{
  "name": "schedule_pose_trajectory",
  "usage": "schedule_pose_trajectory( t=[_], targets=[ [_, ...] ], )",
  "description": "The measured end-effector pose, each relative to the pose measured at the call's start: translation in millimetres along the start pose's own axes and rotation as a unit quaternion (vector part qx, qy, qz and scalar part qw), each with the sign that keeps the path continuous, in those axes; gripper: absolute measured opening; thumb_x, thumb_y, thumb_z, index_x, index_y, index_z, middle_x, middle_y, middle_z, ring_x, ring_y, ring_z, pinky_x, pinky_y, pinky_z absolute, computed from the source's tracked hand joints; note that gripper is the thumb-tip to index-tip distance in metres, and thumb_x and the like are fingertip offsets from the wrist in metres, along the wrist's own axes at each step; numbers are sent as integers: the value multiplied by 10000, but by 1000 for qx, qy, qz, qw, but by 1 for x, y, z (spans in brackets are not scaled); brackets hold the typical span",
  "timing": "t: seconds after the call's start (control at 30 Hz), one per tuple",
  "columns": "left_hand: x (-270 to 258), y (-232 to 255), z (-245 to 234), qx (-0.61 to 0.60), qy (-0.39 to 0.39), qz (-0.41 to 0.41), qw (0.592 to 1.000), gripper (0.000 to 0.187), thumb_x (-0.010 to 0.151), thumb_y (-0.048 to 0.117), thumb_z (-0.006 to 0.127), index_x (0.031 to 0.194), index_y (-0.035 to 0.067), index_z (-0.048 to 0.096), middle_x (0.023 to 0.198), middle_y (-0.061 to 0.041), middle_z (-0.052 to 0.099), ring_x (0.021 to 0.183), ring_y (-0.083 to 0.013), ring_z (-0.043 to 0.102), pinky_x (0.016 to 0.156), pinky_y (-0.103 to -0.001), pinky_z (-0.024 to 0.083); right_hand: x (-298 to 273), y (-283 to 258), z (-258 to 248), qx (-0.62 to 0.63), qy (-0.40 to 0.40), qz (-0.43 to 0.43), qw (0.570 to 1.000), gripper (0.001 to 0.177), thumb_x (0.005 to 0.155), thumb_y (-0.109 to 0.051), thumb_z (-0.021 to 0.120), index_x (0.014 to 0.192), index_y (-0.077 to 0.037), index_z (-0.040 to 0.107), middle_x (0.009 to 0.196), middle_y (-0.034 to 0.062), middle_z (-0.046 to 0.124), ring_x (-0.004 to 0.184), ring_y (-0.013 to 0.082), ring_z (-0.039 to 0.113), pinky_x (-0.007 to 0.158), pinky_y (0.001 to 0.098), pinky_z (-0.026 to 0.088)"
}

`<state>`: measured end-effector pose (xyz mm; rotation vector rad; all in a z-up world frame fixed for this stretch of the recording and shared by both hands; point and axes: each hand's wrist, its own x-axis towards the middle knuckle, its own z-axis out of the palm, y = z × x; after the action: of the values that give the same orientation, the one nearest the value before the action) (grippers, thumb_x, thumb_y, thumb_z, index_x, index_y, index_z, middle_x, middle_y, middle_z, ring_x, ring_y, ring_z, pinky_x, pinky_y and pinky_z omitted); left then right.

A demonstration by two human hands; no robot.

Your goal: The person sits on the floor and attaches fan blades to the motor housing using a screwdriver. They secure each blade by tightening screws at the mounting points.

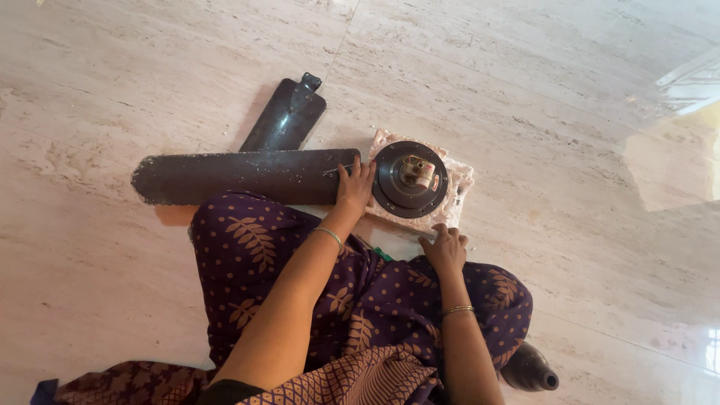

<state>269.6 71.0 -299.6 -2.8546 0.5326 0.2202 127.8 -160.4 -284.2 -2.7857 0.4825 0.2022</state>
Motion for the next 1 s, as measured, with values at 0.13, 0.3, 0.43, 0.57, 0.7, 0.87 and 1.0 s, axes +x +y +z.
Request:
schedule_pose_trajectory(
  t=[0.13, 0.3, 0.43, 0.57, 0.7, 0.87, 1.0],
  targets=[
    [-15, -3, -21, 2, -23, 12, 1000, 1322, 698, 491, 890, 1621, -1, 82, 1599, -197, 285, 1536, -405, 138, 1154, -641, 271, -2, -2, -3, -19, 5, -15, 1000, 594, 797, -462, 801, 1304, -204, 629, 1349, 120, 586, 1317, 409, 473, 997, 501, 512],
    [-25, -3, -26, 9, -24, 14, 1000, 1307, 698, 465, 876, 1613, -24, 81, 1591, -220, 281, 1521, -416, 145, 1143, -621, 283, -2, -3, -3, -27, 7, -16, 999, 592, 815, -456, 793, 1304, -174, 616, 1350, 138, 577, 1305, 407, 486, 970, 505, 528],
    [-33, 2, -19, 11, -8, 2, 1000, 1234, 736, 477, 834, 1606, -25, 117, 1575, -208, 306, 1512, -419, 176, 1135, -633, 310, 0, -3, -2, -32, 13, -17, 999, 605, 803, -451, 802, 1298, -158, 613, 1345, 147, 566, 1314, 415, 470, 953, 500, 534],
    [-38, 3, -15, 1, 0, 0, 1000, 1226, 736, 476, 825, 1604, -31, 122, 1564, -217, 309, 1501, -422, 180, 1128, -625, 309, 2, -3, 0, -22, 26, -18, 999, 597, 808, -448, 805, 1291, -151, 620, 1350, 144, 571, 1330, 402, 469, 976, 509, 526],
    [-42, 0, -18, -11, -9, 11, 1000, 1254, 711, 473, 839, 1611, -26, 121, 1572, -215, 306, 1510, -414, 171, 1127, -612, 314, -1, -3, 5, -9, 26, -11, 1000, 618, 802, -445, 811, 1307, -152, 609, 1397, 161, 525, 1374, 413, 409, 991, 540, 505],
    [-45, -4, -25, 2, -19, 17, 1000, 1321, 658, 495, 871, 1608, -24, 115, 1582, -205, 298, 1509, -415, 174, 1117, -609, 323, -3, -6, 7, 2, 21, -28, 999, 663, 795, -434, 811, 1351, -156, 579, 1459, 190, 466, 1420, 469, 334, 996, 554, 509],
    [-39, -6, -25, -22, -24, 22, 999, 1376, 620, 517, 899, 1620, -9, 115, 1580, -192, 313, 1519, -397, 194, 1124, -595, 330, -2, -3, 7, 3, 23, -36, 999, 654, 805, -421, 804, 1359, -161, 573, 1465, 191, 472, 1427, 474, 332, 1011, 552, 511]
  ],
)
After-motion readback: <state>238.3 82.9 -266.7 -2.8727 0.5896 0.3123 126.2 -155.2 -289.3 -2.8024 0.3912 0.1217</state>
